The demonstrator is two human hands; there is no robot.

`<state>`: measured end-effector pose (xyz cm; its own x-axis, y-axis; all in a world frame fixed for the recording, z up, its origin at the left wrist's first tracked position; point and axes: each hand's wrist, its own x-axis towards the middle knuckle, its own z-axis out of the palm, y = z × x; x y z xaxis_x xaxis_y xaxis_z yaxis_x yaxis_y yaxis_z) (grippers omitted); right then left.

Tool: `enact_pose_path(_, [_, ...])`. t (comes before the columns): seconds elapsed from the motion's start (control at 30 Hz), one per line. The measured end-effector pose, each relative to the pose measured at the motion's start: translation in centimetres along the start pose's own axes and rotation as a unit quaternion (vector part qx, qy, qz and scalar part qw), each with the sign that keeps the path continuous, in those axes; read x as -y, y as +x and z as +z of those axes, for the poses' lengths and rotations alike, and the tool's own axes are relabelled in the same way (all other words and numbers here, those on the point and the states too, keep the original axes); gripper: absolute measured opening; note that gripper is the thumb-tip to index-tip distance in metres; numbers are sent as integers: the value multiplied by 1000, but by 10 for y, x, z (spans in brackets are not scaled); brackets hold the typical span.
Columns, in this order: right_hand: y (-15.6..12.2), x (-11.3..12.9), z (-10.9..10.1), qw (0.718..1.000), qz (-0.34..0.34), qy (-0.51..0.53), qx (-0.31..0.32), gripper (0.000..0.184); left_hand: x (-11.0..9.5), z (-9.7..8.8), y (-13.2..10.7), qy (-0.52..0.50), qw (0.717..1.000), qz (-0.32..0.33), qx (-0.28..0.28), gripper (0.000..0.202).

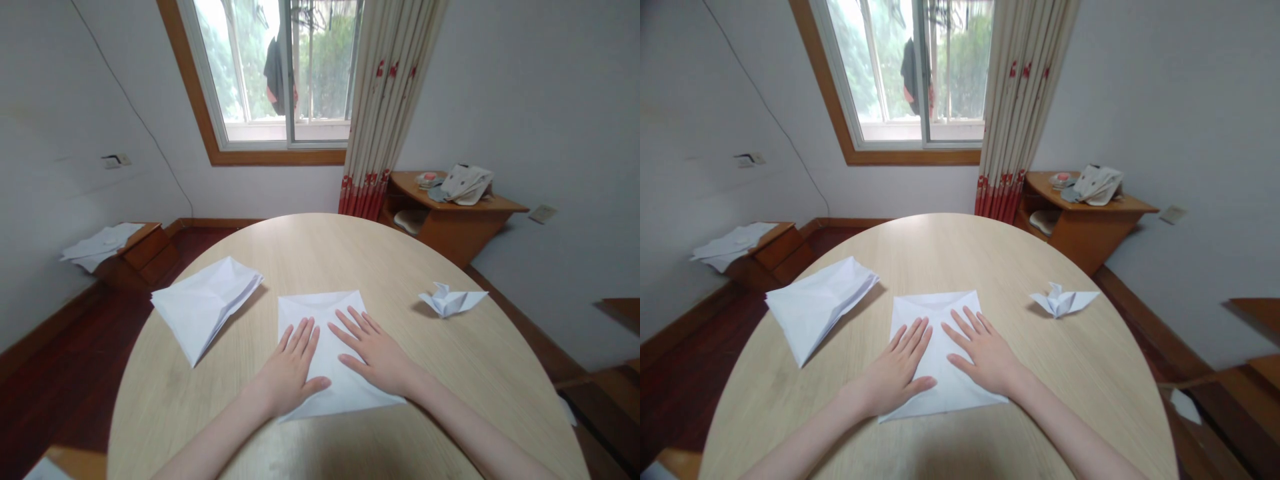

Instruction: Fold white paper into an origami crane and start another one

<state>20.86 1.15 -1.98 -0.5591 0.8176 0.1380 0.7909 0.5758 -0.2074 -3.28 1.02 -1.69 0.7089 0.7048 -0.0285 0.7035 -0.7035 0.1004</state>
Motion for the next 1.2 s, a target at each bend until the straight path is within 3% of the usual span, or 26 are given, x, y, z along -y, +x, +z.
enact_pose_path(0.1, [1, -2, 0, 1000, -3, -1, -3, 56, -3, -1, -4, 0, 1000, 4, 3, 75])
enact_pose_path(0.2, [1, -2, 1, 1000, -2, -3, 2, 57, -6, -8, -8, -22, 999, 1, 49, 78])
enact_pose_path(0.3, [1, -2, 2, 1000, -4, -4, 5, 58, -9, -16, -9, -45, 995, -4, 88, 95])
enact_pose_path(0.43, [-3, -4, 5, 1000, -10, -3, -12, 58, -13, -20, -10, -73, 995, 4, 74, 120])
enact_pose_path(0.53, [-8, -4, 6, 1000, -7, -8, -16, 57, -16, -21, -10, -89, 993, 4, 80, 127])
enact_pose_path(0.63, [-12, -4, 5, 1000, -17, -5, -9, 54, -22, -25, -13, -86, 993, -6, 83, 119])
enact_pose_path(0.77, [-15, -2, 4, 999, -39, -8, 3, 51, -32, -31, -21, -61, 996, 8, 67, 95])
enact_pose_path(0.9, [-15, 0, 5, 999, -49, 11, -7, 47, -38, -41, -27, -62, 993, 27, 95, 82])
enact_pose_path(1.2, [-17, 5, -3, 994, -52, 84, 50, 44, -21, -69, -24, -141, 980, 43, 133, 76])
